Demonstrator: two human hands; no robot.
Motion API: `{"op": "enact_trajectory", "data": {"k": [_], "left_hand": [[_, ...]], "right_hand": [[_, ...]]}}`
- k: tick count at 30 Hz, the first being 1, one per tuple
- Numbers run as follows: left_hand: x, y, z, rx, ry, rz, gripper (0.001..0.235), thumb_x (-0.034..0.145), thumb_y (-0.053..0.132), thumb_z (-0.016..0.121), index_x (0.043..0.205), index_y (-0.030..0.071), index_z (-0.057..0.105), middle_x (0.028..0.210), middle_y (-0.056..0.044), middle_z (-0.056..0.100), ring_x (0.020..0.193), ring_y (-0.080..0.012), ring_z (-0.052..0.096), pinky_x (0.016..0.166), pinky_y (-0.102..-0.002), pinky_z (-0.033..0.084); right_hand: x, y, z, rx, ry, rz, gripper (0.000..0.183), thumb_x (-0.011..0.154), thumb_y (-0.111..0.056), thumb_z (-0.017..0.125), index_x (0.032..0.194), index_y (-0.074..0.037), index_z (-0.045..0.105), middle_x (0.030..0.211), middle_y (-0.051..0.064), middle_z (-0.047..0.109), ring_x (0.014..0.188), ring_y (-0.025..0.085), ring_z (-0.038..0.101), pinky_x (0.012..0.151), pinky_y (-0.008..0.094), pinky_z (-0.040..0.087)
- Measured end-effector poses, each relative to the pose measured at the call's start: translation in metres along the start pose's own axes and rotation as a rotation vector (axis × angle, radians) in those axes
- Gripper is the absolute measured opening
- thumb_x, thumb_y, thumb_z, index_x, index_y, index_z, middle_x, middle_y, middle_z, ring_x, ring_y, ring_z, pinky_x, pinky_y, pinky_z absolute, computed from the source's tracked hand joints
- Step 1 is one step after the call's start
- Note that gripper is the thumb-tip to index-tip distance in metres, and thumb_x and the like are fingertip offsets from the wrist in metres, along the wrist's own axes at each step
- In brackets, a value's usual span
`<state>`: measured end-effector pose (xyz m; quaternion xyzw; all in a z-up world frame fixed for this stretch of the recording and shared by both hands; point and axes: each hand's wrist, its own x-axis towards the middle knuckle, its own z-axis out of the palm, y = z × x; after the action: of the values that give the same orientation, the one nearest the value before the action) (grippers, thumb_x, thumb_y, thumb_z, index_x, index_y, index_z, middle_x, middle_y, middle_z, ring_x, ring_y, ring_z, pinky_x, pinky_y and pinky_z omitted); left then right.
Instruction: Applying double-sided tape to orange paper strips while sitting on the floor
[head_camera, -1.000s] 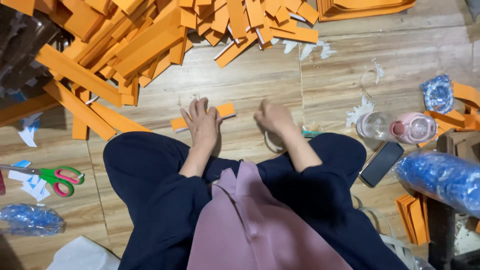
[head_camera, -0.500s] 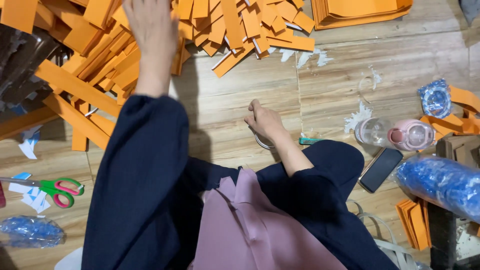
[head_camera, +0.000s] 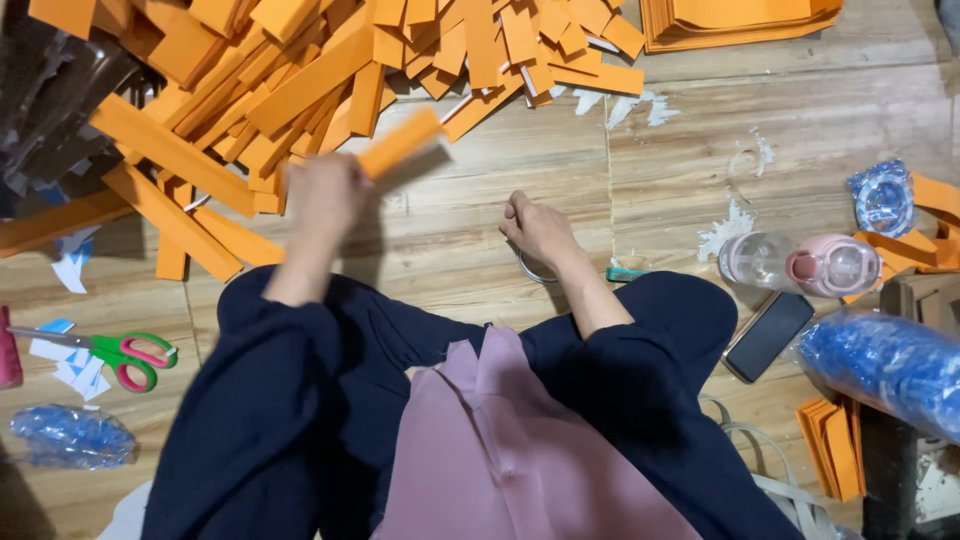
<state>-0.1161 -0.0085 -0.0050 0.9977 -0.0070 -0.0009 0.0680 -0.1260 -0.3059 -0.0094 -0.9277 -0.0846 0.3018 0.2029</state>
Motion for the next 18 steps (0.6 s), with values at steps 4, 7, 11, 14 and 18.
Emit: {"op": "enact_trajectory", "data": {"k": [4, 7, 11, 14, 18], "left_hand": [[-0.027, 0.051, 0.032, -0.047, -0.264, 0.034, 0.015, 0.074, 0.034, 0.065, 0.076, 0.02, 0.066, 0.074, -0.004, 0.062, 0.076, -0.0269, 0.061, 0.068, -0.043, 0.044], [-0.043, 0.071, 0.035, -0.217, -0.222, 0.014, 0.021, 0.072, 0.027, 0.069, 0.085, 0.014, 0.061, 0.089, -0.005, 0.051, 0.087, -0.0289, 0.052, 0.072, -0.041, 0.042], [-0.047, 0.071, 0.036, -0.346, -0.082, -0.082, 0.047, 0.071, 0.018, 0.073, 0.111, 0.011, 0.049, 0.098, -0.008, 0.045, 0.093, -0.0319, 0.046, 0.081, -0.046, 0.04], [-0.046, 0.065, 0.042, -0.376, -0.137, -0.127, 0.04, 0.07, 0.018, 0.074, 0.103, 0.014, 0.051, 0.097, -0.004, 0.045, 0.094, -0.0292, 0.046, 0.081, -0.043, 0.039], [-0.047, 0.068, 0.032, -0.451, -0.158, -0.157, 0.039, 0.068, 0.016, 0.076, 0.097, 0.013, 0.049, 0.094, -0.004, 0.046, 0.092, -0.0298, 0.047, 0.079, -0.042, 0.039]], "right_hand": [[-0.002, 0.0, -0.001, 0.008, 0.007, 0.015, 0.024, 0.084, -0.034, 0.055, 0.096, -0.015, 0.048, 0.086, 0.02, 0.063, 0.095, 0.038, 0.059, 0.082, 0.048, 0.044], [-0.004, 0.004, -0.001, 0.014, 0.02, 0.028, 0.023, 0.083, -0.033, 0.055, 0.096, -0.015, 0.048, 0.085, 0.019, 0.063, 0.094, 0.039, 0.059, 0.081, 0.049, 0.044], [-0.005, 0.005, 0.0, 0.005, 0.037, 0.01, 0.022, 0.082, -0.031, 0.057, 0.094, -0.015, 0.049, 0.084, 0.019, 0.063, 0.093, 0.039, 0.059, 0.08, 0.049, 0.045], [-0.005, 0.004, 0.002, 0.0, 0.039, 0.001, 0.021, 0.082, -0.03, 0.058, 0.093, -0.014, 0.049, 0.083, 0.019, 0.063, 0.093, 0.039, 0.059, 0.08, 0.048, 0.045], [-0.003, 0.007, 0.005, 0.003, 0.04, 0.008, 0.02, 0.083, -0.031, 0.056, 0.092, -0.015, 0.05, 0.082, 0.018, 0.063, 0.093, 0.038, 0.059, 0.08, 0.047, 0.045]]}}
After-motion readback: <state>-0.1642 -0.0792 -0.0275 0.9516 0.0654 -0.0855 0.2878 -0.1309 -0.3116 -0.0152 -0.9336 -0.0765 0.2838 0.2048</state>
